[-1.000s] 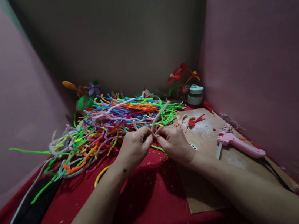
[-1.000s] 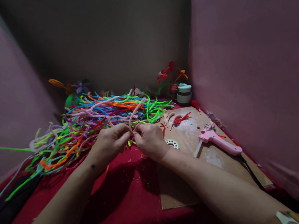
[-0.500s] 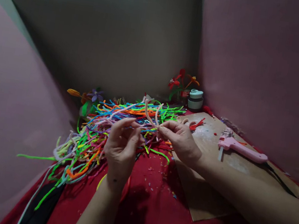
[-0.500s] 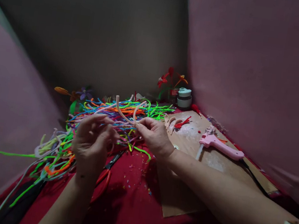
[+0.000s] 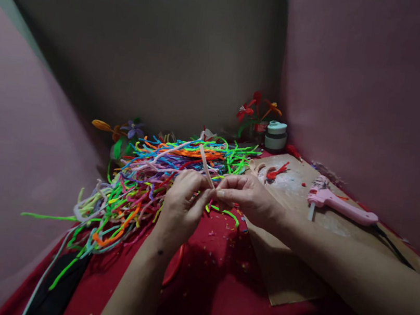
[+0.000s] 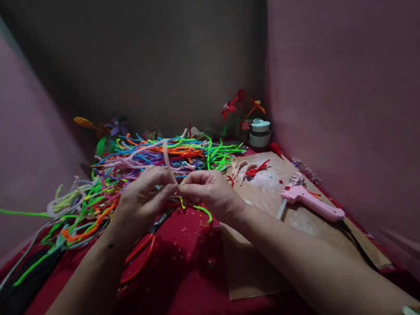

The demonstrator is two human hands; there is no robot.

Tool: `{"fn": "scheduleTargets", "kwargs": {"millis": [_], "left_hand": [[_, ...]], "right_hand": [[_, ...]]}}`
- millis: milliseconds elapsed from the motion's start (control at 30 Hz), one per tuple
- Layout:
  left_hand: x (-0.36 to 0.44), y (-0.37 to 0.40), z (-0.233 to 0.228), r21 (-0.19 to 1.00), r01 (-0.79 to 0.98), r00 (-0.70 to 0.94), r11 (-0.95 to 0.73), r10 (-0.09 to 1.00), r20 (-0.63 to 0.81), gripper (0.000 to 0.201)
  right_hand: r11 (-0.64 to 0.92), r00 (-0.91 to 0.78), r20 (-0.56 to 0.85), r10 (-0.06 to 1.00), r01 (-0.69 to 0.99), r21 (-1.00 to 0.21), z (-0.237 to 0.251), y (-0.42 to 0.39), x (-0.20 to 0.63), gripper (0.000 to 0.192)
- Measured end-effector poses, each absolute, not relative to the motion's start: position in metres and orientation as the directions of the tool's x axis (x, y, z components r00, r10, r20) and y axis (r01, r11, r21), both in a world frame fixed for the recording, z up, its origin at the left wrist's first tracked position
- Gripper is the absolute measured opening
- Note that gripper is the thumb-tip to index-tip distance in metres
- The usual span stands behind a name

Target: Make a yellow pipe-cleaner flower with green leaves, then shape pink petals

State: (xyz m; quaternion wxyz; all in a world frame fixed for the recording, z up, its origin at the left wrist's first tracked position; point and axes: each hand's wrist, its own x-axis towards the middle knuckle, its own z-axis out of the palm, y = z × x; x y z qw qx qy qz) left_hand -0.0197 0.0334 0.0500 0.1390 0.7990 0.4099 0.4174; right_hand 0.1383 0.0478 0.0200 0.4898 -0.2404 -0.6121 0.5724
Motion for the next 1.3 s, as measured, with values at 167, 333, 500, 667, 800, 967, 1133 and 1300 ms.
{"fn": "scheduleTargets", "kwargs": {"millis": [167, 333, 500, 667, 800, 967, 1133, 1300], "left_hand": [[-0.017, 0.041, 0.041, 0.964, 0.214, 0.329, -0.155, 0.941, 0.078, 0.023], [-0.017, 0.046, 0.037, 0.959, 0.206, 0.289, -0.196, 0.948, 0.132, 0.021], [-0.019, 0.046, 0.038, 0.88, 0.356, 0.221, -0.315, 0.943, 0.248, 0.02], [-0.017, 0.047, 0.03, 0.571, 0.605, 0.252, -0.555, 0.814, 0.524, 0.011], [-0.016, 0.047, 0.027, 0.329, 0.675, 0.372, -0.661, 0.69, 0.621, 0.012], [-0.016, 0.046, 0.029, 0.334, 0.673, 0.389, -0.66, 0.7, 0.599, 0.014], [-0.015, 0.044, 0.032, 0.53, 0.634, 0.311, -0.562, 0.814, 0.491, 0.014], [-0.02, 0.044, 0.035, 0.618, 0.636, 0.267, -0.462, 0.883, 0.385, 0.014]], "right_hand": [[0.757, -0.258, 0.724, 0.64, 0.369, -0.539, 0.011, 0.041, 0.135, 0.019], [0.708, -0.226, 0.674, 0.703, 0.308, -0.635, 0.008, 0.045, 0.133, 0.018], [0.27, -0.291, 0.277, 0.916, -0.063, -0.961, 0.014, 0.05, 0.134, 0.022], [0.27, -0.188, 0.27, 0.944, -0.028, -0.962, 0.012, 0.052, 0.132, 0.024], [0.319, -0.162, 0.317, 0.935, -0.011, -0.948, 0.007, 0.054, 0.131, 0.022], [0.428, -0.152, 0.411, 0.899, 0.099, -0.898, 0.004, 0.053, 0.132, 0.017], [0.447, -0.202, 0.411, 0.889, 0.186, -0.875, 0.007, 0.049, 0.132, 0.018], [0.641, 0.002, 0.694, 0.72, 0.382, -0.666, 0.016, 0.047, 0.137, 0.02]]}}
